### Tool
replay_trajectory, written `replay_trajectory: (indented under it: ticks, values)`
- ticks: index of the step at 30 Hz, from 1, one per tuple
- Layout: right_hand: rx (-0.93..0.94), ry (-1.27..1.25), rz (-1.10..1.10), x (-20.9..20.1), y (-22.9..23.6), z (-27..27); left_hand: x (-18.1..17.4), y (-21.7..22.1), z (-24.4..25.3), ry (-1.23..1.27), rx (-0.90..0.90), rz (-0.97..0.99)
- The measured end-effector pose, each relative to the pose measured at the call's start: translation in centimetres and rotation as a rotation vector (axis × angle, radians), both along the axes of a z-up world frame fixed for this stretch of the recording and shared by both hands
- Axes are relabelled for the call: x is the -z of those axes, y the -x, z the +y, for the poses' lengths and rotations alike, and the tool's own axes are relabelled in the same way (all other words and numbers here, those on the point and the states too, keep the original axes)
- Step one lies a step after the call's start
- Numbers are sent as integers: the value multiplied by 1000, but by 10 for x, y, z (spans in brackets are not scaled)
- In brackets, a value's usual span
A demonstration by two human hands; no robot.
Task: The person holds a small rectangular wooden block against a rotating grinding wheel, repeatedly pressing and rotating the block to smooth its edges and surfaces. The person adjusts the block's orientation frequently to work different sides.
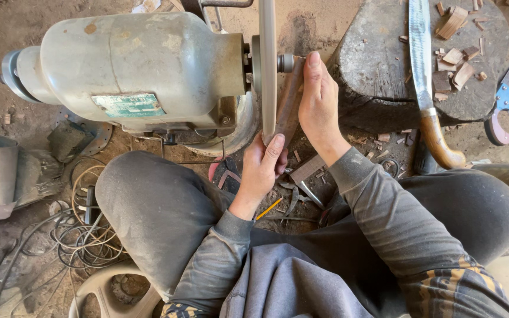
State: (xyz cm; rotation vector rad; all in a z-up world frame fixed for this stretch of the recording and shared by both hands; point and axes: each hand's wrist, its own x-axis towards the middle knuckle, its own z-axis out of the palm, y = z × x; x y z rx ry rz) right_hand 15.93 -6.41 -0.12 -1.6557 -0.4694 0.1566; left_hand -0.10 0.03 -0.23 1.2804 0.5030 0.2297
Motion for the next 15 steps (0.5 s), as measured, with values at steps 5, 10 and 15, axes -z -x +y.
replay_trajectory:
  ticks: [5,10,15]
  values:
    - [29,4,12,-4,2,3,3,0,0,66,-7,11]
    - [42,32,-9,-12,4,5,10,0,-1,75,-17,38]
    - [44,34,2,-22,6,5,13,0,-1,120,-18,5]
